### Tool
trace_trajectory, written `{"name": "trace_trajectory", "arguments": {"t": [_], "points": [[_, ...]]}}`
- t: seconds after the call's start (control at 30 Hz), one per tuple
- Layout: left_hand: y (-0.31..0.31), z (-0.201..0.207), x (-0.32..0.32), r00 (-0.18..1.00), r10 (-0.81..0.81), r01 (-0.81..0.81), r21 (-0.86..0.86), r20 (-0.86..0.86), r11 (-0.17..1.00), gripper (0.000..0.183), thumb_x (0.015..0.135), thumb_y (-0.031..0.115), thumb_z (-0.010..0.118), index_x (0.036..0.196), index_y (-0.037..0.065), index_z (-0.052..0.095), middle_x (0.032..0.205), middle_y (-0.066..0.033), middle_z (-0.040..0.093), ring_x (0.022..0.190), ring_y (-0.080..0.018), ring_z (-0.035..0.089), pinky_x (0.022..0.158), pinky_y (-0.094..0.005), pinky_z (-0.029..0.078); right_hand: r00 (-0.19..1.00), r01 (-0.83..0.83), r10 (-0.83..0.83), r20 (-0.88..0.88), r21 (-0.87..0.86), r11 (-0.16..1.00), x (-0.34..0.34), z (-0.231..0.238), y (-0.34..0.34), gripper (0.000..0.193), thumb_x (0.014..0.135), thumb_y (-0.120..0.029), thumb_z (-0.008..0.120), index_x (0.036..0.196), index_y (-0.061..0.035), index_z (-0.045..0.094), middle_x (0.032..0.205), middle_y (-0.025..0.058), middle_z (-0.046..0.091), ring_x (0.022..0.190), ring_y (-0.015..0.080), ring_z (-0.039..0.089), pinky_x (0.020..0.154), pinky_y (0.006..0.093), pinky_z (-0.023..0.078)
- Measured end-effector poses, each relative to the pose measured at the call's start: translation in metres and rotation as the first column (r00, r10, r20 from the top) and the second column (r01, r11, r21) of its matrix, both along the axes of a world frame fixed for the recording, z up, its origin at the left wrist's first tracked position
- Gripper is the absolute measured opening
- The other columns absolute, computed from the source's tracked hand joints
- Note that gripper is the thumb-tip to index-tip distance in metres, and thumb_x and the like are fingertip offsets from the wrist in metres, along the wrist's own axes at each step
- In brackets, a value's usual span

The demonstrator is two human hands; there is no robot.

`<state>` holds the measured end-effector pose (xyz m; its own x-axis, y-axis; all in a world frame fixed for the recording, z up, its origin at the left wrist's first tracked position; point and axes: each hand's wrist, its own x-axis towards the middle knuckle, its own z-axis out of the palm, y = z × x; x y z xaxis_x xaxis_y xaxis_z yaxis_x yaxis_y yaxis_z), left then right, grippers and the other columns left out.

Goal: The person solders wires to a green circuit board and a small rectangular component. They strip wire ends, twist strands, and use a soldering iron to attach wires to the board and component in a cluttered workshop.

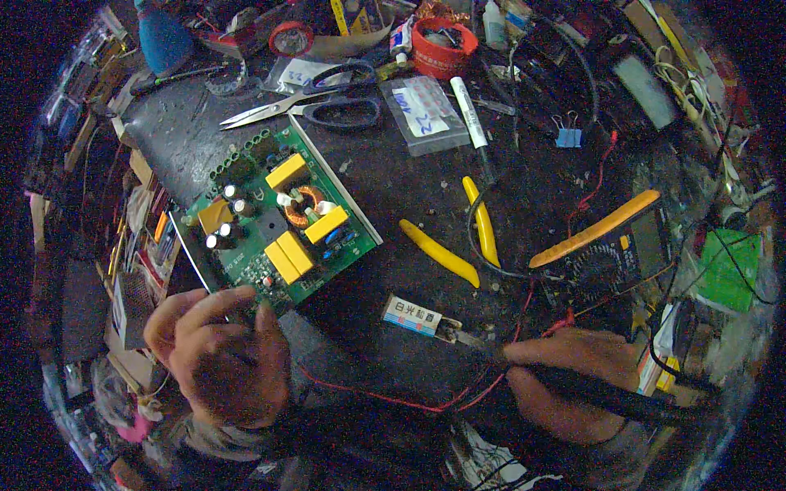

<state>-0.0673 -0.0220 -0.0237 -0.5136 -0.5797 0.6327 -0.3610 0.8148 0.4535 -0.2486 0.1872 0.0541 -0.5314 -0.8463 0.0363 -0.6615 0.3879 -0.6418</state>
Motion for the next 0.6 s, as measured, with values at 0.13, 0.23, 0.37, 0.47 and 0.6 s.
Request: {"name": "trace_trajectory", "arguments": {"t": [0.13,0.23,0.37,0.47,0.6], "points": [[0.002,-0.01,-0.007,0.996,0.012,-0.012,0.001,-0.094,1.0,0.032,0.062,-0.002,0.081,0.077,0.015,0.057,0.09,0.0021,0.071,0.089,-0.0208,0.054,0.082,-0.0309,0.04,0.999,-0.034,0.034,0.005,-0.01,0.999,-0.007,0.004,0.009,0.025,0.07,-0.013,0.078,0.095,-0.0073,0.072,0.071,0.0084,0.069,0.061,0.0237,0.067,0.056,0.0325,0.052],[0.0,-0.008,-0.009,0.996,0.023,-0.021,0.016,-0.087,1.0,0.032,0.063,-0.002,0.082,0.077,0.014,0.059,0.09,0.0025,0.072,0.085,-0.0201,0.054,0.08,-0.03,0.04,0.99,0.139,-0.138,0.013,-0.143,0.98,-0.004,0.0,0.018,0.022,0.071,-0.018,0.078,0.089,-0.0071,0.071,0.068,0.0081,0.067,0.058,0.0238,0.065,0.055,0.0322,0.051],[-0.001,0.0,-0.01,0.999,0.03,-0.03,0.003,-0.017,1.0,0.03,0.063,-0.001,0.083,0.078,0.013,0.06,0.09,0.0024,0.072,0.082,-0.0193,0.053,0.079,-0.0298,0.04,0.969,0.219,-0.239,-0.066,-0.225,0.95,0.0,-0.005,0.028,0.024,0.073,-0.028,0.075,0.083,-0.0063,0.069,0.067,0.0087,0.065,0.057,0.0249,0.063,0.056,0.0346,0.051],[-0.002,0.005,-0.01,1.0,0.025,-0.026,0.025,0.013,0.999,0.03,0.063,-0.001,0.082,0.078,0.013,0.061,0.089,0.0019,0.072,0.082,-0.019,0.053,0.079,-0.0302,0.039,0.95,0.216,-0.254,-0.181,-0.203,0.955,-0.002,-0.005,0.038,0.031,0.076,-0.035,0.074,0.082,-0.0056,0.068,0.066,0.0089,0.065,0.06,0.0259,0.064,0.058,0.0369,0.051],[-0.004,0.007,-0.007,0.999,0.002,-0.006,0.096,0.043,0.995,0.029,0.064,-0.001,0.082,0.078,0.012,0.061,0.089,0.0014,0.073,0.082,-0.0192,0.054,0.08,-0.0309,0.039,0.965,0.232,-0.25,-0.074,-0.196,0.953,-0.007,-0.004,0.052,0.034,0.08,-0.038,0.069,0.087,-0.0053,0.064,0.075,0.0099,0.062,0.061,0.022,0.06,0.059,0.0342,0.048]]}}
